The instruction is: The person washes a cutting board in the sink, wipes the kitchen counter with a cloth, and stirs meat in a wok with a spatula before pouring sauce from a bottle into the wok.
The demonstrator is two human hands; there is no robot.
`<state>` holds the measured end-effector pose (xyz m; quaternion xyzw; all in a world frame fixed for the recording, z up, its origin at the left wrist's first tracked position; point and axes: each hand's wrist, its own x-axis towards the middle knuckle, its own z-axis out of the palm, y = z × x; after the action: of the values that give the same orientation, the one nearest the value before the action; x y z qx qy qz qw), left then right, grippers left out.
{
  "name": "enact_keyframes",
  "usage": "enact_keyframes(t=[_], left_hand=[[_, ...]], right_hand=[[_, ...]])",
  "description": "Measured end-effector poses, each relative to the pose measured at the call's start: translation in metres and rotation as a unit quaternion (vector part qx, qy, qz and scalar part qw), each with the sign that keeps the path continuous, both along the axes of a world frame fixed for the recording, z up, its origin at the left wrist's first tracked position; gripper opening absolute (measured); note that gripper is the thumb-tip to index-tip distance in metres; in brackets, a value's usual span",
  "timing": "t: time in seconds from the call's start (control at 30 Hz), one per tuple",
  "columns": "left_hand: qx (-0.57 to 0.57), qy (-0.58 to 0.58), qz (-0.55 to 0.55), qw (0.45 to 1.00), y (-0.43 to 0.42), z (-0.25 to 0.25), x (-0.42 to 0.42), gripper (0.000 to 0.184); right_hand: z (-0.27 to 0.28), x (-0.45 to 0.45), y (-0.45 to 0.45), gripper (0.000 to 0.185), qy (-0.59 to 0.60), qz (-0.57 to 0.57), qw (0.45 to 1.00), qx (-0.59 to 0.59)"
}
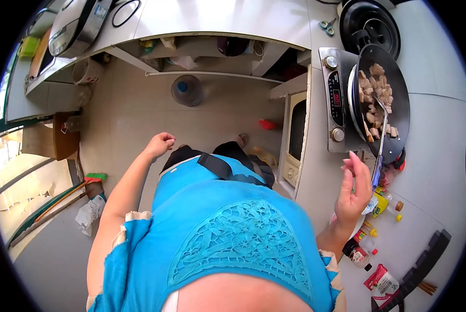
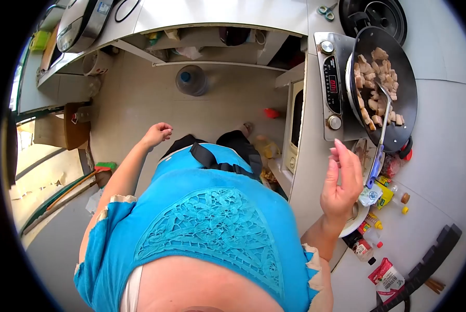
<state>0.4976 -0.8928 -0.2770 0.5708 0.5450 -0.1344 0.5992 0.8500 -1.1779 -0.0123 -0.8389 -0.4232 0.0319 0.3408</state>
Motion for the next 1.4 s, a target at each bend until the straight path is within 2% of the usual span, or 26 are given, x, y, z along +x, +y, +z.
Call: enact_keyframes(t=[0.1, 0.13, 0.2, 0.33, 0.4, 0.57, 0.67, 0.7, 0.8, 0.87, 0.9, 0.93, 0.97, 1.0, 1.03, 1.1, 1.27, 1.3, 1.33, 1.4], left_hand=[[-0.038, 0.01, 0.108, 0.993, -0.012, -0.013, -0.066, 0.016], [-0.05, 0.005, 0.147, 0.988, -0.02, -0.015, -0.092, 0.016], [-0.066, 0.0, 0.215, 0.974, -0.036, -0.027, -0.146, 0.016], [-0.074, -0.023, 0.334, 0.939, -0.081, -0.036, -0.249, 0.016], [-0.089, -0.015, 0.39, 0.917, -0.109, -0.057, -0.312, 0.015], [-0.099, 0.023, 0.588, 0.802, -0.187, -0.09, -0.455, 0.014], [-0.096, 0.048, 0.659, 0.745, -0.216, -0.086, -0.499, 0.015], [-0.097, 0.055, 0.678, 0.726, -0.226, -0.082, -0.51, 0.016], [-0.084, 0.021, 0.719, 0.689, -0.244, -0.083, -0.515, 0.017], [-0.084, -0.011, 0.731, 0.677, -0.249, -0.088, -0.509, 0.018], [-0.085, -0.02, 0.736, 0.671, -0.251, -0.087, -0.501, 0.017], [-0.084, -0.03, 0.74, 0.667, -0.25, -0.086, -0.493, 0.017], [-0.082, -0.04, 0.742, 0.664, -0.246, -0.085, -0.487, 0.016], [-0.084, -0.042, 0.739, 0.667, -0.243, -0.081, -0.482, 0.016], [-0.085, -0.043, 0.735, 0.671, -0.24, -0.076, -0.477, 0.016], [-0.078, -0.038, 0.74, 0.667, -0.237, -0.069, -0.473, 0.016], [-0.064, -0.007, 0.781, 0.621, -0.213, -0.037, -0.477, 0.019], [-0.046, -0.013, 0.787, 0.615, -0.207, -0.03, -0.479, 0.019], [-0.03, -0.02, 0.793, 0.608, -0.199, -0.023, -0.48, 0.019], [0.005, -0.04, 0.805, 0.592, -0.182, -0.009, -0.482, 0.019]], right_hand=[[-0.034, -0.041, 0.038, 0.029, 0.006, 0.164, 0.979, -0.117], [-0.048, -0.057, 0.049, 0.029, -0.016, 0.217, 0.963, -0.157], [-0.073, -0.091, 0.068, 0.03, 0.021, 0.307, 0.929, -0.204], [-0.087, -0.173, 0.117, 0.031, -0.002, 0.389, 0.881, -0.269], [-0.083, -0.218, 0.147, 0.031, -0.04, 0.425, 0.86, -0.28], [-0.087, -0.322, 0.2, 0.031, -0.026, 0.521, 0.789, -0.324], [-0.102, -0.358, 0.221, 0.031, -0.013, 0.561, 0.754, -0.343], [-0.106, -0.367, 0.231, 0.03, 0.011, 0.564, 0.737, -0.372], [-0.15, -0.369, 0.248, 0.029, 0.151, 0.464, 0.726, -0.485], [-0.204, -0.342, 0.25, 0.028, 0.168, 0.455, 0.747, -0.454], [-0.2, -0.351, 0.257, 0.028, 0.204, 0.352, 0.736, -0.541], [-0.223, -0.333, 0.258, 0.027, 0.222, 0.347, 0.731, -0.544], [-0.241, -0.314, 0.262, 0.028, 0.185, 0.373, 0.72, -0.555], [-0.24, -0.31, 0.268, 0.028, 0.255, 0.3, 0.701, -0.594], [-0.228, -0.32, 0.277, 0.028, 0.189, 0.291, 0.713, -0.609], [-0.251, -0.308, 0.3, 0.028, 0.164, 0.306, 0.711, -0.612], [-0.33, -0.272, 0.405, 0.029, 0.246, 0.317, 0.697, -0.594], [-0.328, -0.284, 0.424, 0.029, 0.26, 0.31, 0.697, -0.592], [-0.264, -0.348, 0.442, 0.028, 0.256, 0.321, 0.704, -0.579], [-0.296, -0.367, 0.488, 0.026, 0.298, 0.304, 0.709, -0.562]])
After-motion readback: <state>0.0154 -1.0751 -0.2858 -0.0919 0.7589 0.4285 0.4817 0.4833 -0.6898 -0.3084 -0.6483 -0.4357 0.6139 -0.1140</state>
